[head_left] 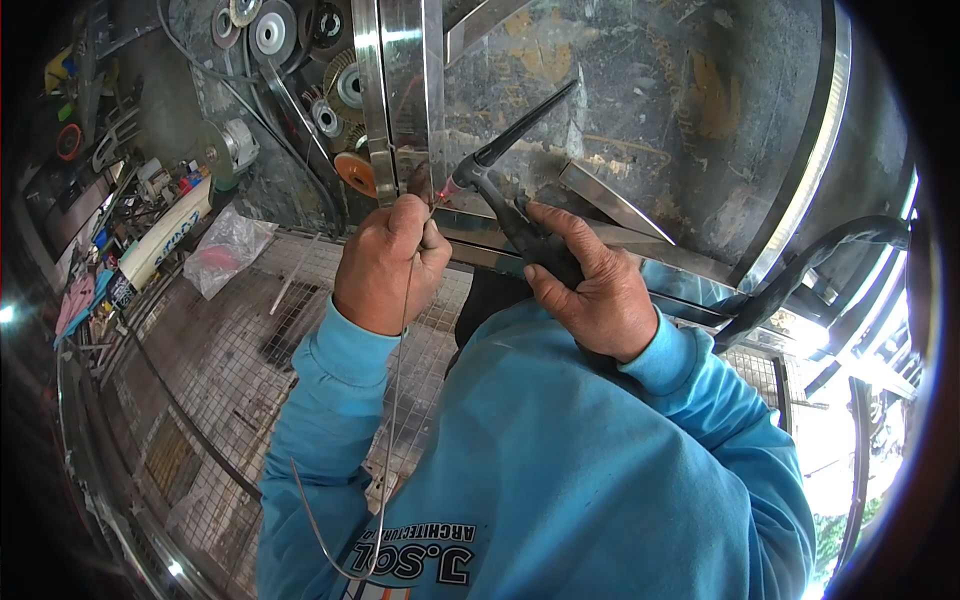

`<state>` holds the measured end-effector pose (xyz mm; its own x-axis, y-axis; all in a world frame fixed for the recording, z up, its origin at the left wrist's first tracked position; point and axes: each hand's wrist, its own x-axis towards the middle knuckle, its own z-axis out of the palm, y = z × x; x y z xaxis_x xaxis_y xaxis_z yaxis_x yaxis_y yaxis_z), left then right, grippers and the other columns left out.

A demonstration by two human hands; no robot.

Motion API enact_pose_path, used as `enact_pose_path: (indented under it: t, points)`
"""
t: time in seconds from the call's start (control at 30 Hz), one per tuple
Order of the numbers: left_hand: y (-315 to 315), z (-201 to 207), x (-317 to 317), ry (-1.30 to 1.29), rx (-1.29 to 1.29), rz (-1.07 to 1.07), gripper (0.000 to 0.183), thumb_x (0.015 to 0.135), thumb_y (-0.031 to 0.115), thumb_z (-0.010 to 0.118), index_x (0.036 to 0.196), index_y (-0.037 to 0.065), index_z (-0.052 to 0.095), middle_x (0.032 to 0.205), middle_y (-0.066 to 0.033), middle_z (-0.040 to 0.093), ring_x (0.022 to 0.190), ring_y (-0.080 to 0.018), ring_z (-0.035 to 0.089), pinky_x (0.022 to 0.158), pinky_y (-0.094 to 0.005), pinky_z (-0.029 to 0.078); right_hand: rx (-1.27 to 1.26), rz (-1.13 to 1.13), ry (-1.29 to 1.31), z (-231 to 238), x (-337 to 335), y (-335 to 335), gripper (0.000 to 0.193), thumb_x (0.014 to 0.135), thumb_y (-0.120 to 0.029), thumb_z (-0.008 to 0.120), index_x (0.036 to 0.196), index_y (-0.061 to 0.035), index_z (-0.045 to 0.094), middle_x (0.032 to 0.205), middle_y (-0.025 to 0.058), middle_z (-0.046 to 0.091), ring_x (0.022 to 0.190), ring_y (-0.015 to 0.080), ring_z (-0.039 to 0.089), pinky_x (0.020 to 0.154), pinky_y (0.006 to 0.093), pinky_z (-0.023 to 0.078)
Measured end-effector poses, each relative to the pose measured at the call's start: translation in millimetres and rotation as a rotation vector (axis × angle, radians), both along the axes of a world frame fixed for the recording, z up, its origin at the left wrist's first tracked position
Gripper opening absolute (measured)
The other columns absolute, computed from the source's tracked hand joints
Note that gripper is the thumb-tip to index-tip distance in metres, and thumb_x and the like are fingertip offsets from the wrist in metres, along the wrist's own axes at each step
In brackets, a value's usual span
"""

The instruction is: The person welds components of a large metal gate structure using a TIG welding torch and a filler rod.

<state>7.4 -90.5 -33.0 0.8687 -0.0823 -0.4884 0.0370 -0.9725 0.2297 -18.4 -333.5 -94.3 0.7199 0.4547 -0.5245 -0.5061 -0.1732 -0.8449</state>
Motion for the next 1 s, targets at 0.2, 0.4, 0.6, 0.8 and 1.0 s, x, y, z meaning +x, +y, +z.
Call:
enact_pose_path:
  t: [0.2,0.4,0.6,0.8,1.0]
  points:
    - [0,0,0,0.001,0.001,-0.002,0.017,0.089,0.003,0.067,0.105,-0.001,0.062,0.098,-0.0259,0.073,0.09,-0.0449,0.073,0.074,-0.0479,0.061,-0.019,0.013,-0.029,-1,-1,0,0.058,0.093,-0.019,0.073,0.148,-0.0167,0.053,0.098,0.0139,0.079,0.089,0.0337,0.078,0.091,0.041,0.053]
    - [1,-5,-2,-0.118,-0.291,0.084,0.021,0.088,0.003,0.069,0.107,-0.001,0.062,0.083,-0.0244,0.067,0.076,-0.0452,0.068,0.063,-0.0508,0.054,0.115,-0.087,-0.179,-8,-2,2,0.058,0.094,-0.014,0.07,0.148,-0.0119,0.051,0.117,0.0174,0.076,0.106,0.0337,0.076,0.093,0.0392,0.057]
    - [2,-3,0,-0.057,-0.07,-0.016,0.016,0.089,0.001,0.068,0.103,0.001,0.061,0.088,-0.0237,0.069,0.08,-0.0444,0.071,0.066,-0.0481,0.057,-0.015,-0.008,-0.072,-2,-2,1,0.058,0.092,-0.019,0.074,0.146,-0.0138,0.055,0.113,0.017,0.077,0.104,0.0358,0.075,0.091,0.0404,0.056]
    - [4,-2,-1,-0.027,-0.066,-0.014,0.017,0.089,0.002,0.068,0.105,0.001,0.062,0.094,-0.0251,0.072,0.087,-0.0441,0.073,0.071,-0.0468,0.06,-0.01,-0.03,-0.019,-2,-2,1,0.058,0.092,-0.022,0.075,0.147,-0.0182,0.055,0.105,0.0147,0.078,0.096,0.0352,0.076,0.093,0.0405,0.052]
    - [1,0,0,-0.021,-0.029,-0.013,0.017,0.089,0.002,0.067,0.105,0.0,0.062,0.096,-0.0249,0.073,0.088,-0.0445,0.073,0.073,-0.0472,0.06,-0.02,-0.001,-0.033,-1,-3,-1,0.059,0.093,-0.02,0.074,0.148,-0.0184,0.054,0.102,0.0134,0.079,0.093,0.0338,0.077,0.093,0.0406,0.052]
